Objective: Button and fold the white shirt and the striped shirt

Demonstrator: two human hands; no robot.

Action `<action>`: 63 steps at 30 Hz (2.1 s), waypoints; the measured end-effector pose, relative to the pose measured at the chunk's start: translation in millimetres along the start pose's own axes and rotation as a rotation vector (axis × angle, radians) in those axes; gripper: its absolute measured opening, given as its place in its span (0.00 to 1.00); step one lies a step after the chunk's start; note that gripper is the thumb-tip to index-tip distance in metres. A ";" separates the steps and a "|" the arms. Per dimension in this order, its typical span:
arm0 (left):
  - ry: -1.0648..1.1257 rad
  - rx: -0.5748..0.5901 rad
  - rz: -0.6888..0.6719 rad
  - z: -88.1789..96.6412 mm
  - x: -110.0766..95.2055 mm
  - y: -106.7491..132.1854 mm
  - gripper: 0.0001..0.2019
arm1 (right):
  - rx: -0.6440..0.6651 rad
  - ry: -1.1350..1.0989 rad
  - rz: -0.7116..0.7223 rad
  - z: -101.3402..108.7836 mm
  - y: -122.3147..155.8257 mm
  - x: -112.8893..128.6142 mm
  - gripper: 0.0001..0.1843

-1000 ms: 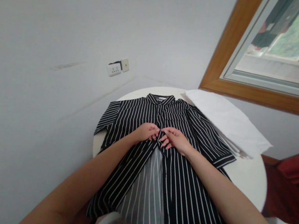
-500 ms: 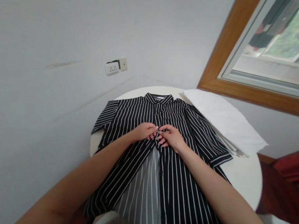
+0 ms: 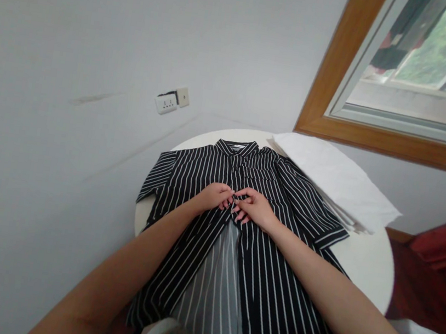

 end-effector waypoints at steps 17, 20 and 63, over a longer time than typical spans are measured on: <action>0.071 0.001 0.051 0.5 4.2 0.5 0.11 | -0.079 -0.051 -0.032 5.0 -4.2 -4.0 0.03; 0.069 -0.008 0.057 1.5 4.8 0.5 0.11 | -0.090 -0.069 -0.101 5.2 -3.8 -5.5 0.01; -0.104 0.005 -0.131 -2.2 -7.7 1.6 0.12 | 0.015 0.114 -0.050 1.5 -12.9 -4.1 0.11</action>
Point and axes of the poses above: each hand's wrist, its own y-axis away from the middle knuckle, its own z-axis out of the back of the hand, x = y × z, the point moved 10 cm from there along -y, towards the middle knuckle, and after that the axes turned 12 degrees about -y, right-handed, at the moved point
